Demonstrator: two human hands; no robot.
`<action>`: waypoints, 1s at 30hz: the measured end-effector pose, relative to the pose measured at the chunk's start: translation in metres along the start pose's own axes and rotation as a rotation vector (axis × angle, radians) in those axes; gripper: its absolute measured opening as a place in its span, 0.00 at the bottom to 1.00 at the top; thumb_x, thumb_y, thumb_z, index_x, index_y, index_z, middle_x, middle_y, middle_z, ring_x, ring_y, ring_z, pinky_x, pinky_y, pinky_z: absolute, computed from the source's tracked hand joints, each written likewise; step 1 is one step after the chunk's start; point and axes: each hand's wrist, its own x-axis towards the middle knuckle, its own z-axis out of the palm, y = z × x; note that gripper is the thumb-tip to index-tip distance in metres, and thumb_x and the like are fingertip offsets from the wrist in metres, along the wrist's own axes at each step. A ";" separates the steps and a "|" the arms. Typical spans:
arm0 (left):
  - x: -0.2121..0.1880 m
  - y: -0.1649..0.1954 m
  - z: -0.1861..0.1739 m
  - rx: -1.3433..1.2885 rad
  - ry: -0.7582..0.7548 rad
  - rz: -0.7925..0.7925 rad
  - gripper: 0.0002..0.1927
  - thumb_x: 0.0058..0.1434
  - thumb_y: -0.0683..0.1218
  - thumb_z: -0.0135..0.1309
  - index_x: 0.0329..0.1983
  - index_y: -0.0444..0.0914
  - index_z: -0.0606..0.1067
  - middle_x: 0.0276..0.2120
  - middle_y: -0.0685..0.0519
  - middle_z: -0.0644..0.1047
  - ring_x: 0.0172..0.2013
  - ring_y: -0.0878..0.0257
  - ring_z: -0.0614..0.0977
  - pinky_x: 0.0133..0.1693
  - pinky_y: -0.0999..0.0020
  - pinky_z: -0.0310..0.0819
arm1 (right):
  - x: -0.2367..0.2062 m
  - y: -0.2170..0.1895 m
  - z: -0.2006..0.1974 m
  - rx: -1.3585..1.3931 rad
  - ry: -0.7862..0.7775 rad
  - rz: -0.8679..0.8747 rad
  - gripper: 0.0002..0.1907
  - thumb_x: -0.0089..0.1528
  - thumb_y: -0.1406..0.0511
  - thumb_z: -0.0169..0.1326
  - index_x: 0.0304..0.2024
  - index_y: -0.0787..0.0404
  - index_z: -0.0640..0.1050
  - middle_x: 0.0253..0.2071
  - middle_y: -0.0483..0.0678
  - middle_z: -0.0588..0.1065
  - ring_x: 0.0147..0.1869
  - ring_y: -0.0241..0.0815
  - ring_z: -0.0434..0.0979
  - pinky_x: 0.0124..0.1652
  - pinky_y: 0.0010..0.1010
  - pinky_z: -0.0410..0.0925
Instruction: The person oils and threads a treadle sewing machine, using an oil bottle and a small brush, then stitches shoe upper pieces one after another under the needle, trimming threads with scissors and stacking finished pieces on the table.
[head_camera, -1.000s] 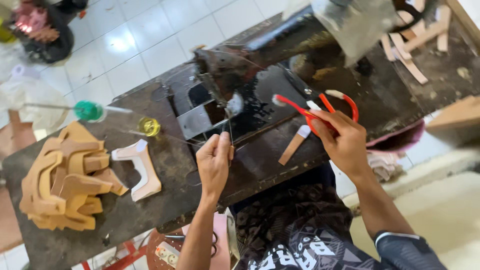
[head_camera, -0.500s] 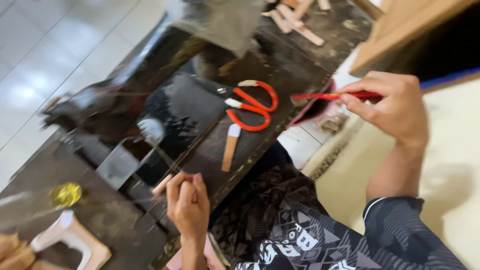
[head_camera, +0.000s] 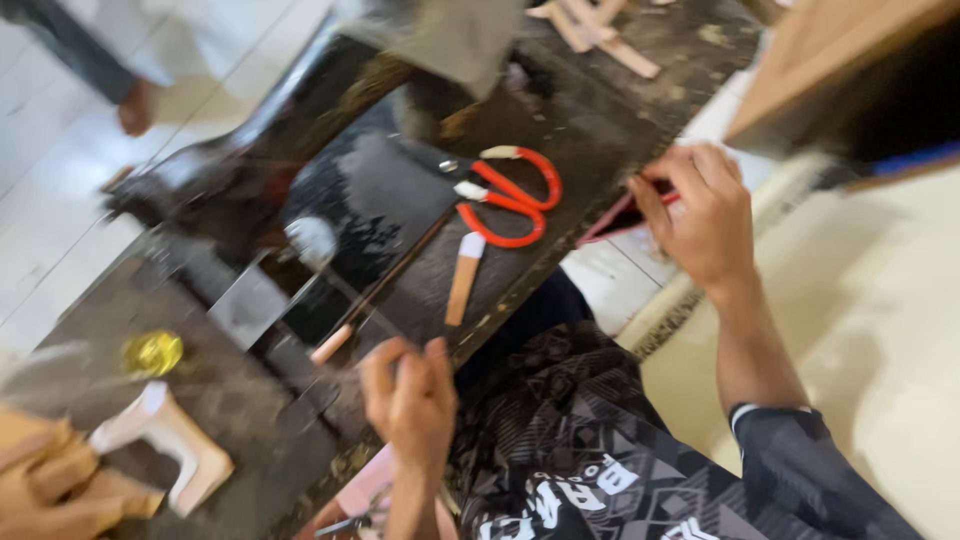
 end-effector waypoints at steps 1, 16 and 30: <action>0.000 0.005 0.003 -0.021 -0.021 0.026 0.13 0.60 0.40 0.66 0.27 0.33 0.72 0.38 0.45 0.76 0.35 0.50 0.77 0.36 0.55 0.73 | -0.006 -0.016 0.008 0.186 -0.071 0.152 0.09 0.66 0.61 0.62 0.37 0.61 0.83 0.40 0.51 0.80 0.43 0.46 0.82 0.45 0.35 0.73; -0.003 0.009 -0.011 -0.231 -0.153 0.062 0.23 0.59 0.49 0.65 0.52 0.30 0.75 0.51 0.40 0.79 0.48 0.45 0.83 0.49 0.59 0.79 | 0.065 -0.089 0.112 1.952 -0.314 0.277 0.10 0.70 0.61 0.51 0.38 0.60 0.76 0.39 0.44 0.75 0.56 0.47 0.82 0.65 0.46 0.75; 0.059 -0.093 -0.053 0.279 0.198 -0.164 0.15 0.65 0.44 0.59 0.51 0.33 0.75 0.52 0.41 0.77 0.56 0.43 0.77 0.59 0.51 0.69 | 0.122 -0.132 0.115 0.180 -0.299 -0.577 0.11 0.60 0.57 0.63 0.35 0.57 0.84 0.33 0.49 0.77 0.41 0.50 0.79 0.44 0.38 0.71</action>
